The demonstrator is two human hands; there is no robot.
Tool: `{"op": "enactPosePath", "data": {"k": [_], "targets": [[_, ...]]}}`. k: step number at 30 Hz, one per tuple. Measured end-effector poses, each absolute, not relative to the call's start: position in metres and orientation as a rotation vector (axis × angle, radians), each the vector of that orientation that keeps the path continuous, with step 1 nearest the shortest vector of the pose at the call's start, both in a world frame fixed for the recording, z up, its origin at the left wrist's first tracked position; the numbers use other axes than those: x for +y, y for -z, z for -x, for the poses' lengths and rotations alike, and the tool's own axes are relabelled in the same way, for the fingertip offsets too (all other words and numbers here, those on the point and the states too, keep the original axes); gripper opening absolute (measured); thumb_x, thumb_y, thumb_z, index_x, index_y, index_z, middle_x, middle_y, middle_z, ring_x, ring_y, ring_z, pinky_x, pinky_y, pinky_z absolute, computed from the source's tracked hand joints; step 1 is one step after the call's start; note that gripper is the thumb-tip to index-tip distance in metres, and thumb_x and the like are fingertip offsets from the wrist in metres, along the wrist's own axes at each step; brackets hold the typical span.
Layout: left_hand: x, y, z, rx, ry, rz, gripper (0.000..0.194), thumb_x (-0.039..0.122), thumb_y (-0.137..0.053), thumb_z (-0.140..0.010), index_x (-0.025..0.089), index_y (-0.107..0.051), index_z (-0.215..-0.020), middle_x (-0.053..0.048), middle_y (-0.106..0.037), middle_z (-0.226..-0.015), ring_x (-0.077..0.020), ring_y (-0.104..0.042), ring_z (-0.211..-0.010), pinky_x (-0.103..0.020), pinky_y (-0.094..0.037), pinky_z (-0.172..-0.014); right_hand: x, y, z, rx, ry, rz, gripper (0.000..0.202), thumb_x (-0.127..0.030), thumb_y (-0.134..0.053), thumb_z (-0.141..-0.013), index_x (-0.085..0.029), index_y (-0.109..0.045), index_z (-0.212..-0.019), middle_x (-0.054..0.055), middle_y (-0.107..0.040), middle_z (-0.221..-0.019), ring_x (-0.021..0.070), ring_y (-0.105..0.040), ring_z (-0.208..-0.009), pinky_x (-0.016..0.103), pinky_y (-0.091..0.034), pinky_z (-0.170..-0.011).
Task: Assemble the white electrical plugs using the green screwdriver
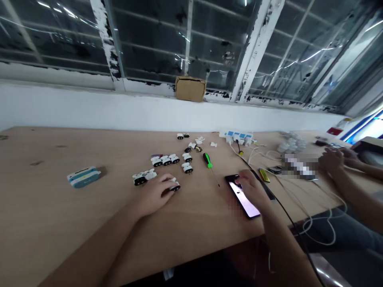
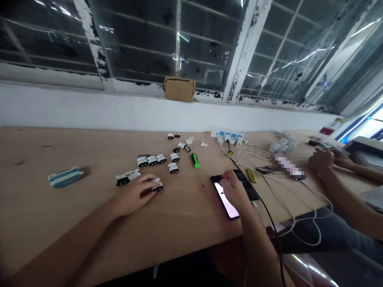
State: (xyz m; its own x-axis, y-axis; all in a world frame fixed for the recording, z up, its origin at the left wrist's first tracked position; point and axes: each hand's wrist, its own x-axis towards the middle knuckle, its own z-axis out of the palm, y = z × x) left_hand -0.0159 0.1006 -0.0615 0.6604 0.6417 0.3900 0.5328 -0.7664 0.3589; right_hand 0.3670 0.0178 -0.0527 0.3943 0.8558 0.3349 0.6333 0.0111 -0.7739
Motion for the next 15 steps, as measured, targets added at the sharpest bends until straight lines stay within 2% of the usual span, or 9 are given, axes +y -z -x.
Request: {"op": "enactPosePath", "data": {"k": [4,6,9,12,15], "targets": [[0.098,0.06,0.015,0.947,-0.762,-2.628,0.029,0.015,-0.061,-0.091,0.027,-0.075,-0.114,-0.007,-0.068,-0.131,-0.0255,-0.068,-0.114,-0.039,-0.055,-0.102,0.054,0.038,-0.327,-1.447,-0.29,1.533,0.016,-0.033,-0.046,-0.088,-0.024,-0.057,-0.095,0.008,-0.073,-0.099,0.0222,-0.069,-0.088,0.035,-0.054,-0.073],[0.097,0.058,0.015,0.963,-0.769,-2.611,0.034,0.011,-0.062,-0.084,0.026,-0.073,-0.113,-0.007,-0.069,-0.128,-0.0257,-0.068,-0.113,-0.038,-0.055,-0.1,0.067,0.031,-0.297,-1.543,-0.281,1.463,0.018,-0.031,-0.052,-0.086,-0.023,-0.059,-0.1,0.006,-0.072,-0.099,0.0217,-0.067,-0.09,0.033,-0.053,-0.075],[0.096,0.056,0.015,1.011,-0.79,-2.592,0.039,0.009,-0.062,-0.076,0.025,-0.069,-0.112,-0.005,-0.072,-0.115,-0.025,-0.069,-0.103,-0.036,-0.056,-0.092,0.084,0.022,-0.251,-1.7,-0.28,1.397,0.007,-0.022,-0.058,-0.083,-0.022,-0.063,-0.088,0.002,-0.07,-0.087,0.0188,-0.065,-0.082,0.03,-0.05,-0.075],[0.092,0.054,0.016,1.045,-0.801,-2.556,0.042,0.011,-0.063,-0.075,0.024,-0.065,-0.115,-0.004,-0.072,-0.11,-0.0232,-0.069,-0.095,-0.033,-0.056,-0.084,0.101,0.014,-0.22,-1.808,-0.254,1.381,0.009,-0.015,-0.061,-0.081,-0.022,-0.064,-0.082,0.0,-0.068,-0.08,0.0168,-0.061,-0.073,0.028,-0.047,-0.071],[0.087,0.054,0.016,1.092,-0.781,-2.494,0.051,0.014,-0.063,-0.075,0.024,-0.06,-0.125,-0.004,-0.071,-0.111,-0.0223,-0.069,-0.09,-0.032,-0.056,-0.079,0.11,0.014,-0.208,-1.858,-0.214,1.384,0.011,-0.012,-0.061,-0.084,-0.022,-0.065,-0.083,0.001,-0.07,-0.082,0.017,-0.061,-0.074,0.028,-0.046,-0.071]]}}
